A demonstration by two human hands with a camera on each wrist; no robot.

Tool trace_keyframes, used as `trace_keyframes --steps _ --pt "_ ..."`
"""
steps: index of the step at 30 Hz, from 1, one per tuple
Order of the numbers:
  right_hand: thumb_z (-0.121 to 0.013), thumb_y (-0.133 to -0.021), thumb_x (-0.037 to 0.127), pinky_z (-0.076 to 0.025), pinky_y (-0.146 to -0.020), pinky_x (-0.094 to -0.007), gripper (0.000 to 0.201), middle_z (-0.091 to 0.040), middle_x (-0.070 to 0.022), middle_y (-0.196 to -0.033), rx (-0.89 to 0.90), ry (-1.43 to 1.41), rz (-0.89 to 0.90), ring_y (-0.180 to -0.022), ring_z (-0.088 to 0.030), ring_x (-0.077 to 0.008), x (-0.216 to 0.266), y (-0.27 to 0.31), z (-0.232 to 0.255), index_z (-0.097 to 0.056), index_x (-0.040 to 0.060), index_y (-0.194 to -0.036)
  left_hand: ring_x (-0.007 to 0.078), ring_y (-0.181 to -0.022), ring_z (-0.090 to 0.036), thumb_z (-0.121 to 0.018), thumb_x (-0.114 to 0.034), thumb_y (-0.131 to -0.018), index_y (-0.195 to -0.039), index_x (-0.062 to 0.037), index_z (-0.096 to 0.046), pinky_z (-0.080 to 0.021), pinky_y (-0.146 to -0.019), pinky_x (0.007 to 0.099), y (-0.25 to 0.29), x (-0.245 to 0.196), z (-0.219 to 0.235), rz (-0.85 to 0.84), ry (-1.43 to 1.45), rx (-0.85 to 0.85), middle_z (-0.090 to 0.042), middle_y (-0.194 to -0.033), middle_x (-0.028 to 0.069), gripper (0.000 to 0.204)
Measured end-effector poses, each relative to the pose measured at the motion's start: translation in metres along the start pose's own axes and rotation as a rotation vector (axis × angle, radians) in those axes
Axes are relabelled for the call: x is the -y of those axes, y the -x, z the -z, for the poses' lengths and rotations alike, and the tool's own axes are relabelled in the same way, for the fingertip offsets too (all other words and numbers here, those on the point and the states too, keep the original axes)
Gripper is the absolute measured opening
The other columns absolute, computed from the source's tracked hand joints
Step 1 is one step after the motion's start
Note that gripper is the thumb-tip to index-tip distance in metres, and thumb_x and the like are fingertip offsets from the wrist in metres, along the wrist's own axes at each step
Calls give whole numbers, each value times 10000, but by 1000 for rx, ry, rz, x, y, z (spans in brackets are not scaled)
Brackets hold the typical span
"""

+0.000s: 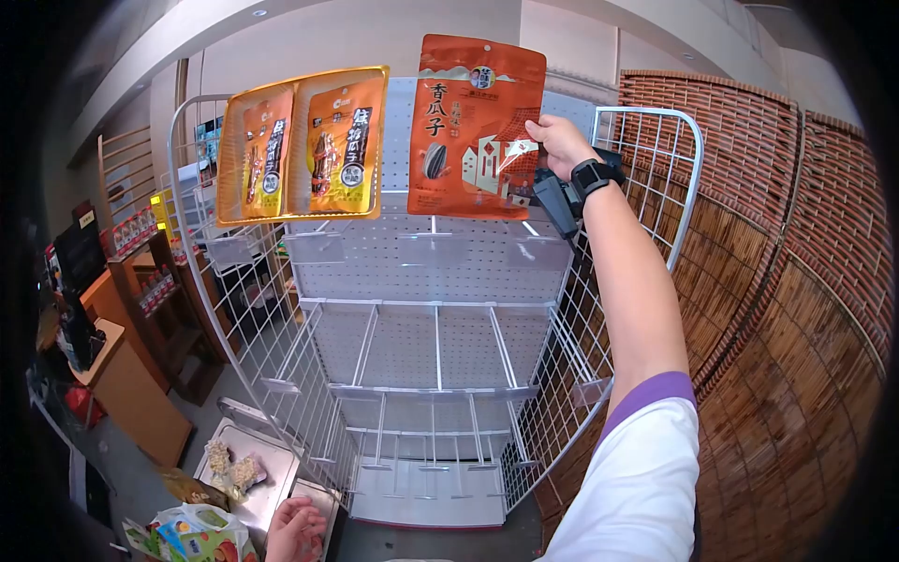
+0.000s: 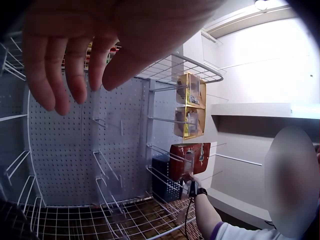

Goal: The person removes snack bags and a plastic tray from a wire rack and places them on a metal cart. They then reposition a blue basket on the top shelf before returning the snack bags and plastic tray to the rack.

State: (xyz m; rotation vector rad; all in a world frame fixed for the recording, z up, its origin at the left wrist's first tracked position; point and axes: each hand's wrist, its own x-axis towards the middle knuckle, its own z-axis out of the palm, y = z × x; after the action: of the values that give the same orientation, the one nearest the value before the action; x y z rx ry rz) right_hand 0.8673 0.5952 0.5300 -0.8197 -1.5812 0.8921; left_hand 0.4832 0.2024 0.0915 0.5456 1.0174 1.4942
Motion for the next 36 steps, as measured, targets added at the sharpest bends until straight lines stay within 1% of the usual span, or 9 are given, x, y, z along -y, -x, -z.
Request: trace_keyframes --steps 5,7,11,19,23,29,31,34,36 --pt "-461 -969 198 -467 -836 -417 233 -605 -55 -1075 14 19 1 -966 -582 -194 1 0 6 -540 50 -1131 176 -877 -611 -535 -79 -922 -1158 -56 -507 -511 -772 270 4 -3 2 15 2 -9 -609 -993 96 239" --pt "-470 -968 202 -463 -848 -368 241 -608 -27 -1092 1 21 -16 -967 -587 -159 0 0 6 -536 66 -1154 172 -872 -608 -537 -80 -921 -1154 -58 -506 -510 -770 269 4 -1 5 17 16 -9 -604 -996 93 236" --pt "-457 -971 205 -457 -843 -421 246 -598 -54 -1099 -12 31 -6 -978 -573 -190 -4 -3 11 -532 56 -1152 167 -870 -599 -541 -80 -920 -1147 -64 -505 -505 -774 267 6 -2 4 20 9 -13 -595 -988 84 230" --pt "-545 -931 324 -452 -840 -351 379 -578 -55 -1130 85 79 -87 -990 -554 -193 18 14 12 -475 75 -1207 176 -901 -594 -541 -88 -921 -1146 -42 -506 -498 -791 276 9 -2 1 23 -27 -10 -582 -1015 90 232" --pt "-566 -909 379 -389 -980 -405 500 -495 -131 -1257 -4 179 12 -1189 -460 -267 38 28 18 -432 57 -1266 180 -906 -598 -539 -79 -918 -1143 -30 -514 -498 -788 291 10 -3 4 17 -40 -10 -581 -1036 97 231" --pt "-546 -915 411 -362 -1000 -421 531 -471 -157 -1261 -57 257 13 -1181 -442 -274 39 25 19 -414 29 -1260 218 -830 -637 -529 -68 -916 -1080 -26 -516 -542 -724 309 11 -4 5 51 -35 -32 -603 -905 102 170" --pt "-551 -917 379 -380 -975 -390 458 -488 -128 -1233 -55 275 26 -1143 -459 -255 38 21 15 -458 47 -1218 188 -889 -611 -536 -77 -917 -1135 -28 -521 -500 -780 301 14 -5 4 45 -88 -32 -592 -1027 94 224" --pt "-544 -932 292 -410 -924 -332 280 -547 -51 -1151 -5 166 -68 -1079 -496 -179 36 15 11 -550 107 -1142 190 -878 -616 -541 -80 -915 -1139 -33 -525 -502 -776 300 15 -3 9 57 -79 -40 -599 -1008 92 229" --pt "-545 -929 289 -414 -911 -338 276 -568 -49 -1116 -19 148 -50 -1052 -514 -182 34 13 10 -549 106 -1136 189 -874 -617 -544 -85 -914 -1142 -35 -526 -504 -770 297 18 1 14 40 -70 -56 -602 -1003 91 234"
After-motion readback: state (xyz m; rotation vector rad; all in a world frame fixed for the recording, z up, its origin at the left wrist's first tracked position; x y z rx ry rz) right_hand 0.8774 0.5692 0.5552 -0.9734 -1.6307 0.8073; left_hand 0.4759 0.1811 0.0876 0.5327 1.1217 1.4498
